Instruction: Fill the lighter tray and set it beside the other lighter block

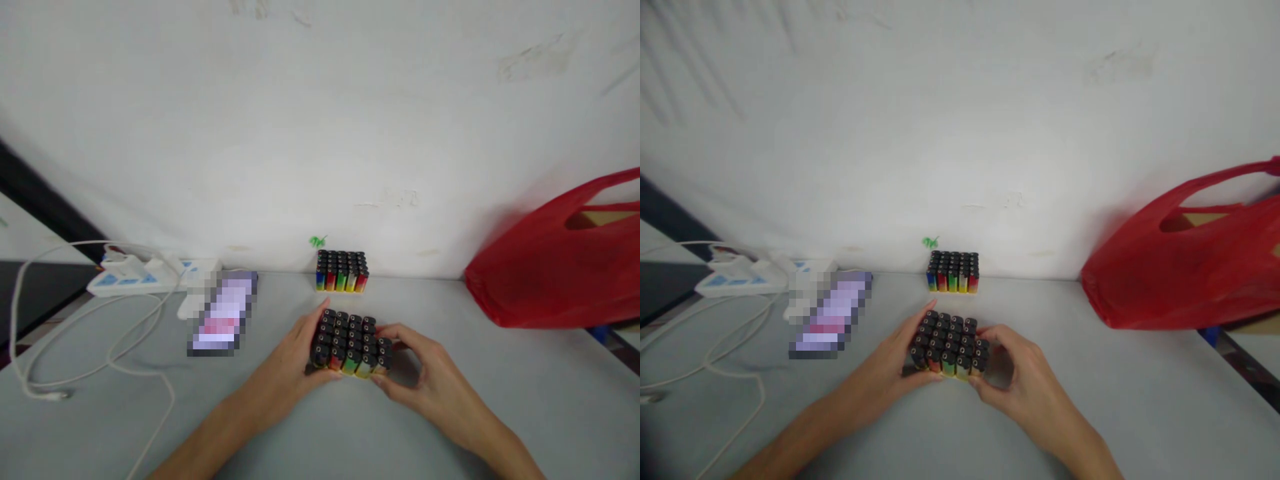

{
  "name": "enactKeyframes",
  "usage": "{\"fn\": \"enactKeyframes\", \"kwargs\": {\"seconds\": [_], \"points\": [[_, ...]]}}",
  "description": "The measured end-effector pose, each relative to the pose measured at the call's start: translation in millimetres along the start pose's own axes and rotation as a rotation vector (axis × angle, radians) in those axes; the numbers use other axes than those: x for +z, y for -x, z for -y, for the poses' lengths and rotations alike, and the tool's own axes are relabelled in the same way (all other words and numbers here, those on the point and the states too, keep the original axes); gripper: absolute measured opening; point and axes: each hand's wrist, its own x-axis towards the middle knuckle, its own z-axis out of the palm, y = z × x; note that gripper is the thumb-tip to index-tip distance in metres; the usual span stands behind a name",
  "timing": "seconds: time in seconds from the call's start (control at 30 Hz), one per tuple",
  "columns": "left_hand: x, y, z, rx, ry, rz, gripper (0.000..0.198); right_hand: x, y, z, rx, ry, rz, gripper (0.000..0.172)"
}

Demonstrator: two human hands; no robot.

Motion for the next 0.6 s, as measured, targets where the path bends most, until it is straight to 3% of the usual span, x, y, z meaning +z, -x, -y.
{"fn": "enactKeyframes", "kwargs": {"seconds": [0.17, 0.37, 0.6], "points": [[-5.0, -4.6, 3.6, -0.057, 0.081, -0.014, 0.105, 0.5, 3.0, -1.8, 0.027, 0.047, -0.010, 0.044], [-5.8, -7.6, 6.7, -0.039, 0.139, -0.117, 0.103, -1.9, 7.1, 1.5, 0.105, 0.014, 0.042, 0.065], [-4.2, -7.5, 0.3, -0.095, 0.124, -0.193, 0.101, -7.1, 7.0, 4.2, 0.058, -0.081, 0.047, 0.047]]}}
